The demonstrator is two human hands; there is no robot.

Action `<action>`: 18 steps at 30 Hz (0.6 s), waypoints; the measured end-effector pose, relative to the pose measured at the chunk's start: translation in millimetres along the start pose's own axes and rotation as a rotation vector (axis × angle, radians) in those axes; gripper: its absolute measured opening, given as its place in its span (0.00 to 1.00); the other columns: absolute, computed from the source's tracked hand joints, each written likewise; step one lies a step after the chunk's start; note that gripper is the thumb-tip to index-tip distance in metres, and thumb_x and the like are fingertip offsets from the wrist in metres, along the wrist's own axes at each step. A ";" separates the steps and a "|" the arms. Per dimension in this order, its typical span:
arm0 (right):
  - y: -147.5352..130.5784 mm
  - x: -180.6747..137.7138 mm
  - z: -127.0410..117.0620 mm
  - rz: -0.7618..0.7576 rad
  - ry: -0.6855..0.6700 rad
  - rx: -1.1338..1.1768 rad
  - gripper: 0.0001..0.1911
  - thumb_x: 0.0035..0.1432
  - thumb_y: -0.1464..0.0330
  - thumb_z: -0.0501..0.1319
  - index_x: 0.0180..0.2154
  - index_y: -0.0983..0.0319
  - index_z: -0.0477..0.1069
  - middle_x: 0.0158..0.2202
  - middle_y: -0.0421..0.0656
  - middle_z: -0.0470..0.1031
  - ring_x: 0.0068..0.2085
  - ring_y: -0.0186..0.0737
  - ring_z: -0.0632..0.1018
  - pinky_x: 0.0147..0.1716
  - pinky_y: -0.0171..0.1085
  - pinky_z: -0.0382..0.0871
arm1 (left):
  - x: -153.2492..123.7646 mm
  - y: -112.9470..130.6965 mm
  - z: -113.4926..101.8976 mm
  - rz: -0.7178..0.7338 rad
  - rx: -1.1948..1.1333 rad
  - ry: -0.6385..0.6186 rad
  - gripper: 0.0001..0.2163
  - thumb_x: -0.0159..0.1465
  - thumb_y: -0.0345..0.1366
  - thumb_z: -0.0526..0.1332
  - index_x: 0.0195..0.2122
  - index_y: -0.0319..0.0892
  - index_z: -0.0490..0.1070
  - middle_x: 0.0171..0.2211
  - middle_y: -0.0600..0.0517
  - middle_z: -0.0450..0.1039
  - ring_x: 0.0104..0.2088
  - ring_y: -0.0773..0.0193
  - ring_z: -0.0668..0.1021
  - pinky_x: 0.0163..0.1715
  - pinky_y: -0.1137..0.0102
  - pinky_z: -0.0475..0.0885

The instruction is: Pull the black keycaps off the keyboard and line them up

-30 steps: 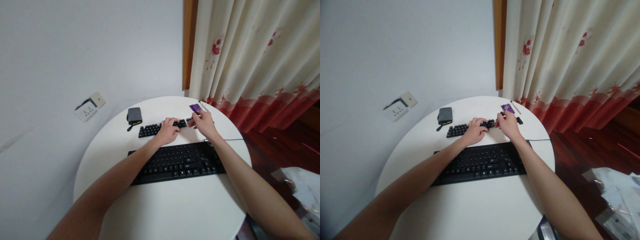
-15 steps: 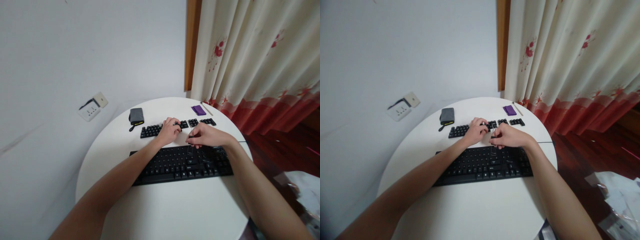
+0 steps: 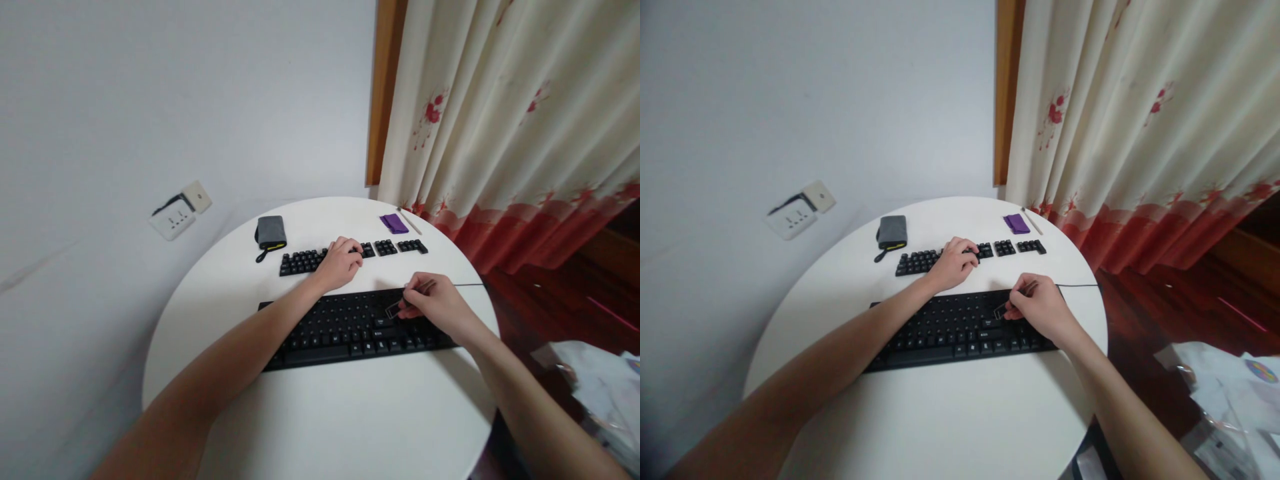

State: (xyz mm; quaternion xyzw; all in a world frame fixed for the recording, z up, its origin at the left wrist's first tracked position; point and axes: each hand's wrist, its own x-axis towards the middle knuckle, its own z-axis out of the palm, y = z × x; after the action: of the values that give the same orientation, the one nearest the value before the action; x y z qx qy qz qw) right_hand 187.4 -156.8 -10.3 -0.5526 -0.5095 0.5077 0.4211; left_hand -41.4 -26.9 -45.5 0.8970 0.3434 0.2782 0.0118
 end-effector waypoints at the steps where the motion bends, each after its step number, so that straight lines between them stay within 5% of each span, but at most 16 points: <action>1: 4.6 -4.8 -1.6 0.022 0.026 0.026 0.07 0.49 0.69 0.65 0.25 0.60 0.67 0.23 0.41 0.79 0.23 0.39 0.81 0.24 0.35 0.78 | 0.1 -0.1 0.3 0.007 -0.003 0.004 0.11 0.64 0.26 0.57 0.29 0.44 0.77 0.48 0.49 0.73 0.52 0.55 0.67 0.53 0.56 0.65; 10: 9.5 -14.2 6.8 0.115 0.057 0.159 0.11 0.46 0.69 0.67 0.23 0.59 0.64 0.23 0.43 0.79 0.23 0.40 0.82 0.26 0.36 0.80 | -1.2 -0.4 0.7 0.012 0.006 -0.015 0.11 0.64 0.26 0.56 0.31 0.44 0.77 0.48 0.48 0.73 0.52 0.54 0.68 0.51 0.56 0.65; 18: 5.0 -10.5 15.6 0.083 0.016 0.032 0.07 0.45 0.71 0.62 0.22 0.59 0.64 0.21 0.39 0.76 0.22 0.39 0.80 0.23 0.35 0.77 | -1.5 -1.9 4.6 0.015 0.001 -0.024 0.10 0.64 0.26 0.57 0.30 0.44 0.77 0.48 0.49 0.72 0.52 0.54 0.67 0.51 0.56 0.65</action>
State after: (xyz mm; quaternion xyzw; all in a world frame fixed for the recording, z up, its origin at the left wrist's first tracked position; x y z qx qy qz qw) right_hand 173.0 -168.7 -15.8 -0.5706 -0.4747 0.5281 0.4125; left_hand -41.2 -25.6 -50.5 0.9028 0.3365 0.2675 0.0134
